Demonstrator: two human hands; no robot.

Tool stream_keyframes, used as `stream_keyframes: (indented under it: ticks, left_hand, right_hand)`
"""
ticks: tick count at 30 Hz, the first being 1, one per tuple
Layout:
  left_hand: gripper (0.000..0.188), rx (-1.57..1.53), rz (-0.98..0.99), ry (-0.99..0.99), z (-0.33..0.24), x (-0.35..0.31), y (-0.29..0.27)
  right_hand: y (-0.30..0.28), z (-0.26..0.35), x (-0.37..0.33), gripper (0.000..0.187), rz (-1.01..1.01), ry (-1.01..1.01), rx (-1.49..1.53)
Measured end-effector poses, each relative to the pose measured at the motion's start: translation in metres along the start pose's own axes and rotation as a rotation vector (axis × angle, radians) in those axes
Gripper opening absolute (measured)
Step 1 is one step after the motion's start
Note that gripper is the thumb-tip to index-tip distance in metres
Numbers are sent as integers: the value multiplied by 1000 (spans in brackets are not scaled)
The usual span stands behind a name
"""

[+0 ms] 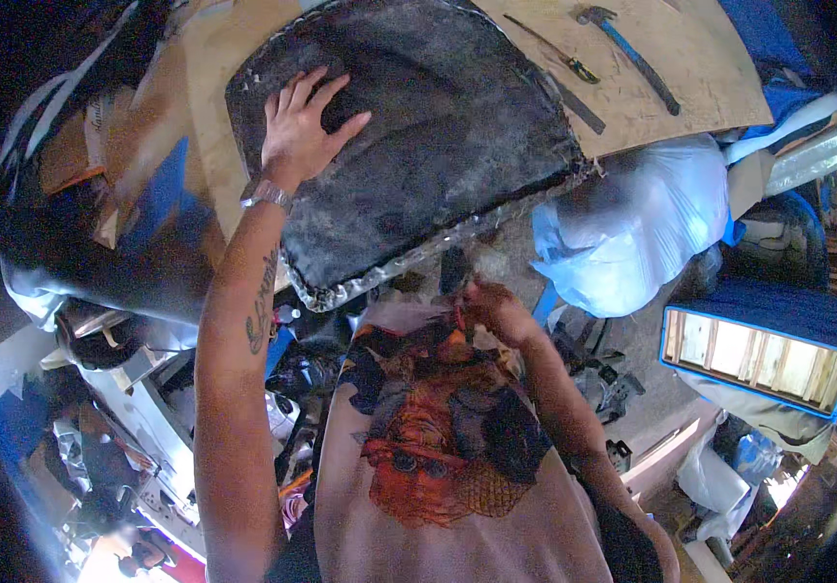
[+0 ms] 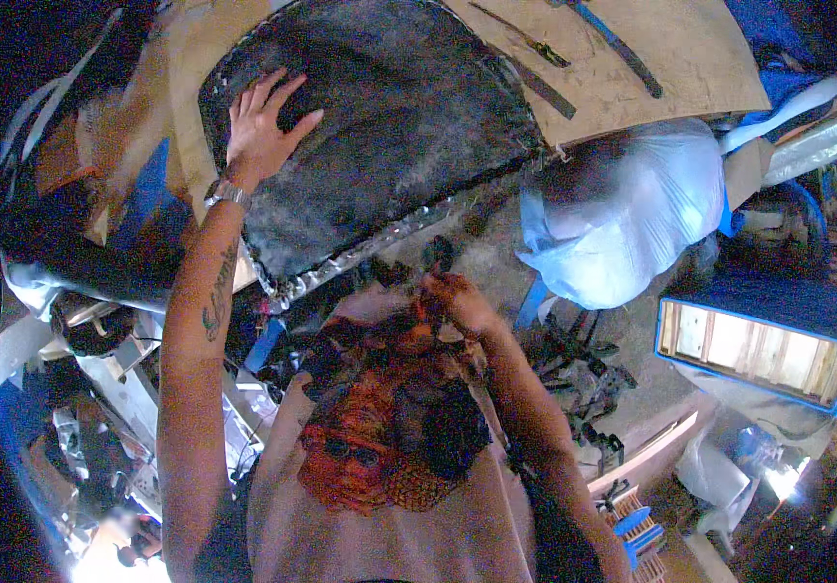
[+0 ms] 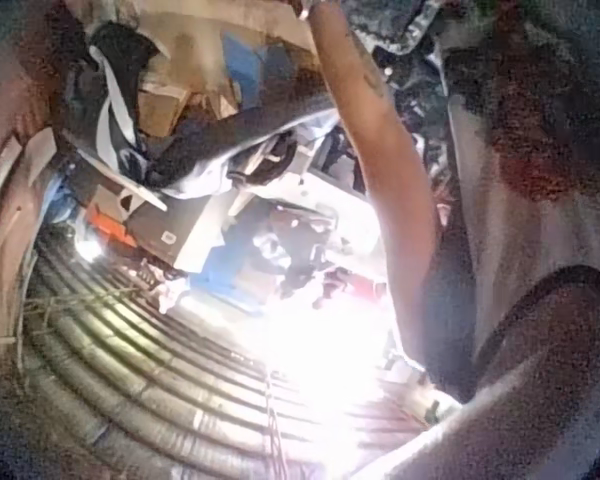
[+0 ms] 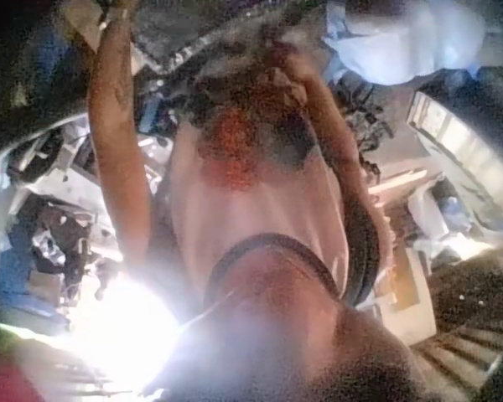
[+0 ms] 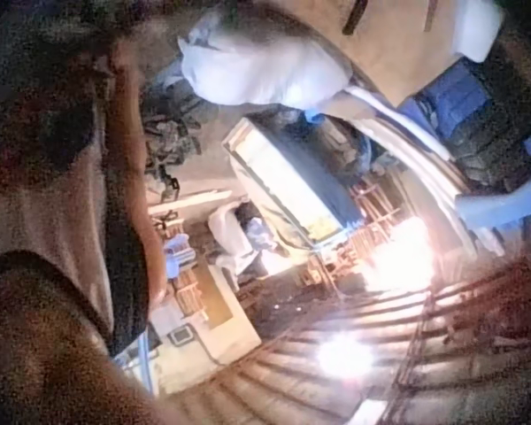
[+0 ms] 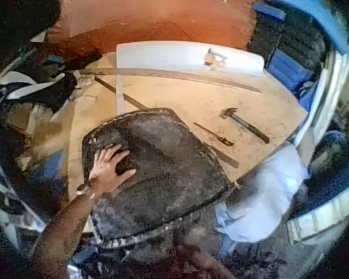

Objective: Removing old fabric and staples from a chair seat or back panel using a screwdriver and pliers.

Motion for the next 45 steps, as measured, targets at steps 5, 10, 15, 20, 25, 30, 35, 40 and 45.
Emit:
stream_keyframes:
  ticks: [5, 10, 15, 20, 25, 30, 35, 40, 45]
  left_hand:
    - [61, 1, -3, -20, 3, -2, 1]
    - [60, 3, 28, -32, 2, -4, 2]
    - [59, 4, 36, -33, 3, -4, 2]
    - [57, 22, -14, -6, 1, -3, 0]
    - [56, 34, -8, -16, 1, -4, -1]
    - [55, 22, 16, -37, 3, -3, 3]
    - [56, 14, -8, -13, 3, -1, 0]
    - [56, 13, -15, -27, 3, -3, 1]
    - [57, 20, -32, -21, 5, -4, 1]
  right_hand:
    - [30, 23, -21, 39, 503, 148, 331]
    - [22, 31, -4, 42, 561, 302, 396]
    - [27, 31, 5, 43, 648, 367, 508]
    - [25, 35, 8, 35, 286, 313, 139]
    - [14, 71, 11, 25, -337, -628, -574]
    - [13, 78, 12, 25, -48, -505, -506]
    - [18, 49, 2, 33, 499, 177, 127]
    - [20, 44, -3, 38, 641, 506, 313]
    - [29, 42, -2, 43, 595, 407, 421]
Point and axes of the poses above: each hand's wrist, its own x-axis towards the middle knuckle, its own y-axis out of the palm, z = x × y, the point moved 7 cm from there along x, towards the middle knuckle, and after that the axes turned 14 degrees about y, right-handed, at the moved point
